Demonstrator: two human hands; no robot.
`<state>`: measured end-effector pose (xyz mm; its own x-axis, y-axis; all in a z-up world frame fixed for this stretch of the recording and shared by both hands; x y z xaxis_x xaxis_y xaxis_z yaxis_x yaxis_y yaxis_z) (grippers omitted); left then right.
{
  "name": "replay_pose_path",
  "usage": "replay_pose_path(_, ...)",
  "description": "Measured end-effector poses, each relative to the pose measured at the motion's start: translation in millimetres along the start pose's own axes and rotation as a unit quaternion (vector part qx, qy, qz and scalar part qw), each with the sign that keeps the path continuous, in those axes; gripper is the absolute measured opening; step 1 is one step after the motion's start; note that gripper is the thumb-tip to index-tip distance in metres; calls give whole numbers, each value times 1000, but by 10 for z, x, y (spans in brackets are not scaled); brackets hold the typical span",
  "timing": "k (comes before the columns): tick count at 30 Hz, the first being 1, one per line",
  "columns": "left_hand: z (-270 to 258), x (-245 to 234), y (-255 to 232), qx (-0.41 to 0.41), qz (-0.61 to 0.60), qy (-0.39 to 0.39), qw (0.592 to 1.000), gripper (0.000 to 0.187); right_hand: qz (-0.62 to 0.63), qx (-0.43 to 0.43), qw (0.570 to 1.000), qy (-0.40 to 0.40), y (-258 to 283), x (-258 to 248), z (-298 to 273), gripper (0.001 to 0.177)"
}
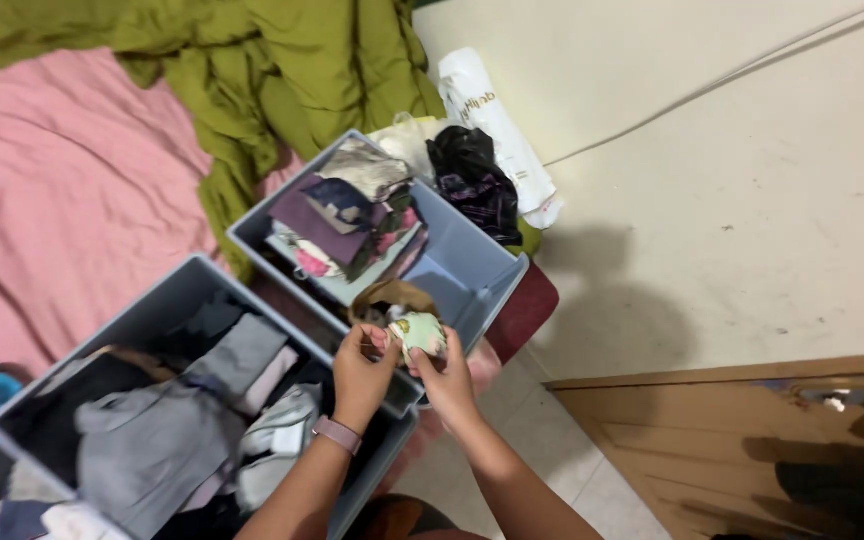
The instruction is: Sorting various items of clothing on a bed and placing them into storage containers.
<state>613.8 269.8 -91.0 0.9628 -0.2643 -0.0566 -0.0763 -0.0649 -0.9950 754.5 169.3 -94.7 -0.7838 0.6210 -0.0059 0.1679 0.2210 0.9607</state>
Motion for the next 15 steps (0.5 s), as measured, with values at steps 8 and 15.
replay_pose_path(8, 336, 11, 647, -13, 157, -30, 987, 21, -257, -46, 965, 24, -412, -194, 810, 41)
replay_pose_path(15, -179, -970, 1010, -139, -89, -101, 981, 11, -237, -110, 953, 150, -415, 907, 601, 10)
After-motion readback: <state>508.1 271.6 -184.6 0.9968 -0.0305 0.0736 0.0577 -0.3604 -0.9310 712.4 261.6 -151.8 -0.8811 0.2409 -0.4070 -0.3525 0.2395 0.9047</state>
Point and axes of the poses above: each hand's wrist, its own z-axis towards the middle knuckle, its own x-axis out of the palm, y = z × x, the point moved 9 cm from there along z, towards the middle knuckle, and after that the axes turned 1 degree about -z, right-handed, at the moved point
